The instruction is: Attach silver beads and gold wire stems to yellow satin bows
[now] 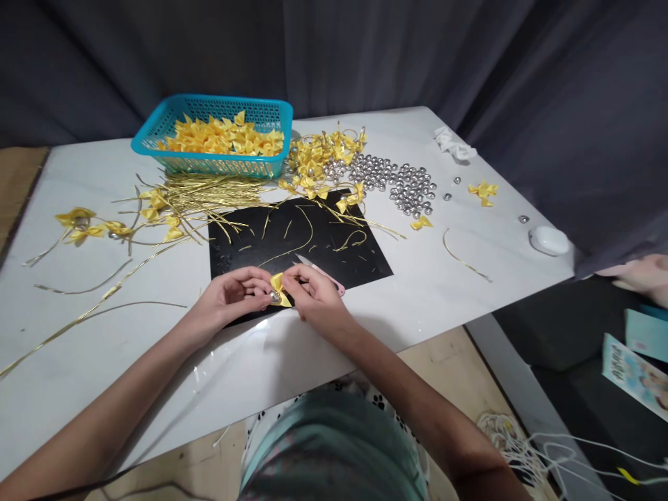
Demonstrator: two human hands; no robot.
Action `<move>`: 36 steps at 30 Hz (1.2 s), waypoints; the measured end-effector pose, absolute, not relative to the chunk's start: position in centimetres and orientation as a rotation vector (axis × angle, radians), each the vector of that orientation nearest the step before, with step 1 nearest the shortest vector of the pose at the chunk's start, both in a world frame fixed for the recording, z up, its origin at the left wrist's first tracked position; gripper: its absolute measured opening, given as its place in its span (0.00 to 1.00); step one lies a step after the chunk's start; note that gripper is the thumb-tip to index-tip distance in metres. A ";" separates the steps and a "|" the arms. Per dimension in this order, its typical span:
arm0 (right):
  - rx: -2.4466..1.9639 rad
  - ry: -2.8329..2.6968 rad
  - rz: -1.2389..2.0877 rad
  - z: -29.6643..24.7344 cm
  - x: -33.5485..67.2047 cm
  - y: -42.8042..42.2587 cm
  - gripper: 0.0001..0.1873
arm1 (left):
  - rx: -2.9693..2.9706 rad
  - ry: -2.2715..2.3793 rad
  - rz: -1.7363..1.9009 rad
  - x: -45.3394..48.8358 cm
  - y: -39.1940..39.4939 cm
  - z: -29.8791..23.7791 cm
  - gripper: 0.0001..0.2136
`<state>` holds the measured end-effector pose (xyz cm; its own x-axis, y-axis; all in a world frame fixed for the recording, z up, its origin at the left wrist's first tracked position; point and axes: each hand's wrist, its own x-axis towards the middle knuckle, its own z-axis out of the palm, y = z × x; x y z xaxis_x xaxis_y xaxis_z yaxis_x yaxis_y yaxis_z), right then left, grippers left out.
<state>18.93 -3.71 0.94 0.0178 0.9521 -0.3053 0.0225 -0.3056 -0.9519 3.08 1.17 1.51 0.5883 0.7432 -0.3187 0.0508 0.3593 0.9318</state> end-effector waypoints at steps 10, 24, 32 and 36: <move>-1.439 -1.025 1.428 0.9 19.0 -3.7 0.14 | 1.046 0.867 0.529 3.1 1.1 1.5 0.10; -1.385 -0.927 1.466 0.6 19.5 -3.7 0.12 | 1.038 0.992 0.562 3.2 1.0 1.8 0.10; -1.179 -0.673 1.784 1.4 22.2 -3.4 0.11 | 1.049 0.944 0.516 2.8 1.7 1.5 0.08; -1.100 -0.725 1.936 2.8 23.8 -3.6 0.11 | 1.043 0.923 0.474 2.9 1.6 1.6 0.10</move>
